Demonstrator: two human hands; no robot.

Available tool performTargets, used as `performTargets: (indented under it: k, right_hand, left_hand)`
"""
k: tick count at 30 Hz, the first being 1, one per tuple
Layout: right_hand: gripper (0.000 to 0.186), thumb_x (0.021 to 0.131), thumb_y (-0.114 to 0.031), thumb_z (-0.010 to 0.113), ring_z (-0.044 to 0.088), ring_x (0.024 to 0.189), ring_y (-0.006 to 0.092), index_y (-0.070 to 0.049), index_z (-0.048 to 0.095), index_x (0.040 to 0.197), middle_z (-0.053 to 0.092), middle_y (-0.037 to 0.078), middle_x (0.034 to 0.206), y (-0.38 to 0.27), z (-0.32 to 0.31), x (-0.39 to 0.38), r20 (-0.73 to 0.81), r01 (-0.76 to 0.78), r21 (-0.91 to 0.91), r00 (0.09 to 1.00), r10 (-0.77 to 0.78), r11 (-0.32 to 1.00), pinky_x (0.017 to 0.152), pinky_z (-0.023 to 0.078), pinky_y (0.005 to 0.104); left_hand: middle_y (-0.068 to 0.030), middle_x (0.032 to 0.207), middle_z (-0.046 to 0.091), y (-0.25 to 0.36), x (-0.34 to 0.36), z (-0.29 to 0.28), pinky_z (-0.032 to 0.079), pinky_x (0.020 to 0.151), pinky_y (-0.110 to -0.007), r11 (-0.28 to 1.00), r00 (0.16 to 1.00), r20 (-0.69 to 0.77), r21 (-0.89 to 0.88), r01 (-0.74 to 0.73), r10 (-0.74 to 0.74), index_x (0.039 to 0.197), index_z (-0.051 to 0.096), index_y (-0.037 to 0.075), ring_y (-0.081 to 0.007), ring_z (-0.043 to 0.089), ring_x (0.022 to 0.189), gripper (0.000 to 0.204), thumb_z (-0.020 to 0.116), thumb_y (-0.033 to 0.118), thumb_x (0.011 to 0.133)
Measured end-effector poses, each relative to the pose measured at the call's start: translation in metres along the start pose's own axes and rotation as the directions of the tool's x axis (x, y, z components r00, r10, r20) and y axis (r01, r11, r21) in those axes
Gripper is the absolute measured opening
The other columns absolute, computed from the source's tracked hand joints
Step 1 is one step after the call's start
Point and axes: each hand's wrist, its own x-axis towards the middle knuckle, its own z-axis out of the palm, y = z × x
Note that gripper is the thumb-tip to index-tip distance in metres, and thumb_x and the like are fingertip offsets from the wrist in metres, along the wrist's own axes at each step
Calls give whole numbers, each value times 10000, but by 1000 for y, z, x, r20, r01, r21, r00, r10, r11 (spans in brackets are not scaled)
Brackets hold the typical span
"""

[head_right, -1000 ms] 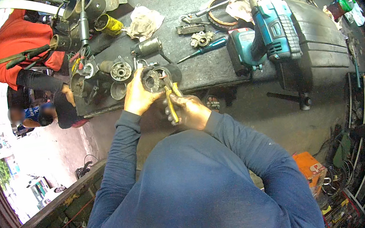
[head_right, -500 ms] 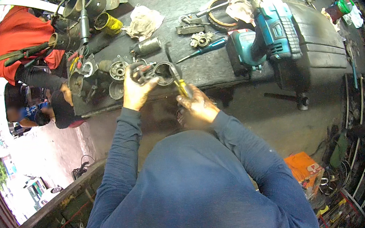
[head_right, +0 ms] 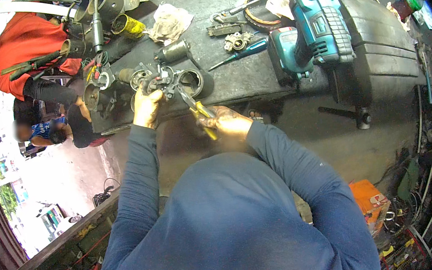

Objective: The person disassembles a mechanical component using a cordless impact driver, then grinds a cylindrical part on a bench grinder. They use pliers to remove a small ring from the part and place the components on the workbench.

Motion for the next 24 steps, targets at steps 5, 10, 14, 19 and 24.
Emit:
performTargets:
  k: [5,10,14,19,24]
  right_hand:
    - [464,989,-327,625,639,1103,258,-59,518,1353,626,120,1198,-3,12,12,160,-121,396,985,61,910,871,563,440]
    - [549,977,-346,630,586,1202,299,-56,465,1413,560,153,1341,3,16,26,264,-115,521,964,-32,846,972,514,514]
    - [504,987,-344,608,576,1214,321,-74,466,1388,554,168,1357,3,23,29,292,-123,628,952,-87,769,1006,472,568]
    - [433,1014,-333,557,579,1209,336,-80,481,1358,581,174,1283,-3,32,36,246,-110,691,965,-90,715,986,480,582]
    - [368,1011,-343,583,617,1134,346,-90,518,1270,610,143,1151,1,44,41,147,-59,729,986,-72,682,946,511,587]
  left_hand:
    - [-55,1033,668,11,26,-1,543,707,-291,979,988,155,199,-45,14,1239,593,12,-132,638,832,429,555,-43,815]
    - [-64,1057,663,19,39,4,501,799,-251,971,985,93,205,122,-143,1219,589,-43,-134,616,933,418,648,40,813]
    - [-59,1035,672,15,40,-2,516,779,-279,977,981,49,113,183,-190,1195,607,-11,-148,634,884,352,612,26,844]
    - [-65,1042,684,19,40,-4,545,803,-338,982,978,118,109,157,-170,1177,624,30,-185,662,886,321,550,-3,866]
    - [-82,1085,670,25,34,1,548,859,-327,981,975,115,39,189,-192,1234,578,0,-192,661,953,370,569,-27,865]
